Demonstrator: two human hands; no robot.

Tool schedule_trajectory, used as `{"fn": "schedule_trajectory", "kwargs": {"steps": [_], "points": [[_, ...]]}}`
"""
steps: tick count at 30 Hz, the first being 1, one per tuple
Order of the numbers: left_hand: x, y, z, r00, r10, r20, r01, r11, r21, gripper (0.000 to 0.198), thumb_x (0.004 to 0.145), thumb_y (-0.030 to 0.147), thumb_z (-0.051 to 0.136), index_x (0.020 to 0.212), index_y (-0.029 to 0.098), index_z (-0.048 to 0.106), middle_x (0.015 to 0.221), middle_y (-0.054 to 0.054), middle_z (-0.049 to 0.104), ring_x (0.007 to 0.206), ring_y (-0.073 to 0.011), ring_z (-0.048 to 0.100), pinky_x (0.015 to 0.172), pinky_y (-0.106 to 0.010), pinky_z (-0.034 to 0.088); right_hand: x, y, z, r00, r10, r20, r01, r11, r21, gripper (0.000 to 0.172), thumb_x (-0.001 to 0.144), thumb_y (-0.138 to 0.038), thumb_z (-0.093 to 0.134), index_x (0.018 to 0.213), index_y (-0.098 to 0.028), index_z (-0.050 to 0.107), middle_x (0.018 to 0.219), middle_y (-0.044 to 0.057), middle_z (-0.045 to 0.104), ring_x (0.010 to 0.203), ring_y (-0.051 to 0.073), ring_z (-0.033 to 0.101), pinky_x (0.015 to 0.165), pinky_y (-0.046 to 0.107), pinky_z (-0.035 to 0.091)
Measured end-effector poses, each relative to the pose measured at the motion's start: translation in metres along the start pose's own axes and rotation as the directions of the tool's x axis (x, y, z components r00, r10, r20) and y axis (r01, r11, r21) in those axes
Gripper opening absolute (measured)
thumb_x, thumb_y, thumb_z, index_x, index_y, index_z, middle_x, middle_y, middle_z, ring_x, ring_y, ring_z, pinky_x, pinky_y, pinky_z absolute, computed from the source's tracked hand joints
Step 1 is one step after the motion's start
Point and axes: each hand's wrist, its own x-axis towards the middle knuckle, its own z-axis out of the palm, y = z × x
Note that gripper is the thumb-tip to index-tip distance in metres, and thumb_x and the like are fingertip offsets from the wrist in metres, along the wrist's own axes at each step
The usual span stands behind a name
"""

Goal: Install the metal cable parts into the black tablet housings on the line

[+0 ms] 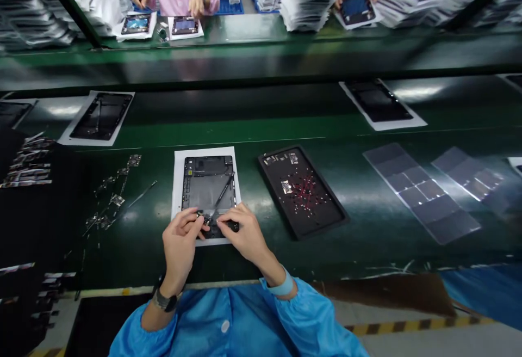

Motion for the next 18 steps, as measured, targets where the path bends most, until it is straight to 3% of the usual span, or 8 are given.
{"fn": "schedule_trajectory", "kwargs": {"steps": [5,13,18], "points": [[-0.005,-0.007,0.008,0.998,0.048,-0.052,-0.039,0.987,0.156,0.020,0.077,0.031,0.076,0.089,0.015,0.072,0.076,-0.005,0.073,0.071,-0.0165,0.070,0.061,-0.023,0.055,-0.003,-0.005,0.001,1.000,-0.017,0.001,0.017,0.996,-0.091,0.018,0.091,-0.021,0.061,0.078,-0.022,0.072,0.072,0.004,0.070,0.074,0.022,0.059,0.072,0.036,0.046],[-0.004,-0.005,0.008,0.999,0.025,-0.028,-0.021,0.992,0.123,0.021,0.078,0.031,0.075,0.088,0.014,0.070,0.070,-0.005,0.072,0.063,-0.0161,0.070,0.055,-0.023,0.055,-0.004,-0.010,0.001,1.000,-0.009,0.011,0.010,0.992,-0.125,0.018,0.091,-0.018,0.058,0.079,-0.022,0.072,0.072,0.005,0.069,0.073,0.022,0.057,0.073,0.036,0.045],[-0.003,-0.008,0.006,1.000,0.027,-0.009,-0.025,0.986,0.165,0.021,0.078,0.032,0.076,0.089,0.014,0.072,0.074,-0.005,0.074,0.070,-0.0172,0.071,0.061,-0.024,0.057,-0.005,-0.009,0.000,1.000,-0.019,-0.002,0.019,0.995,-0.095,0.018,0.090,-0.015,0.059,0.078,-0.021,0.071,0.070,0.004,0.068,0.075,0.022,0.056,0.072,0.035,0.045]]}}
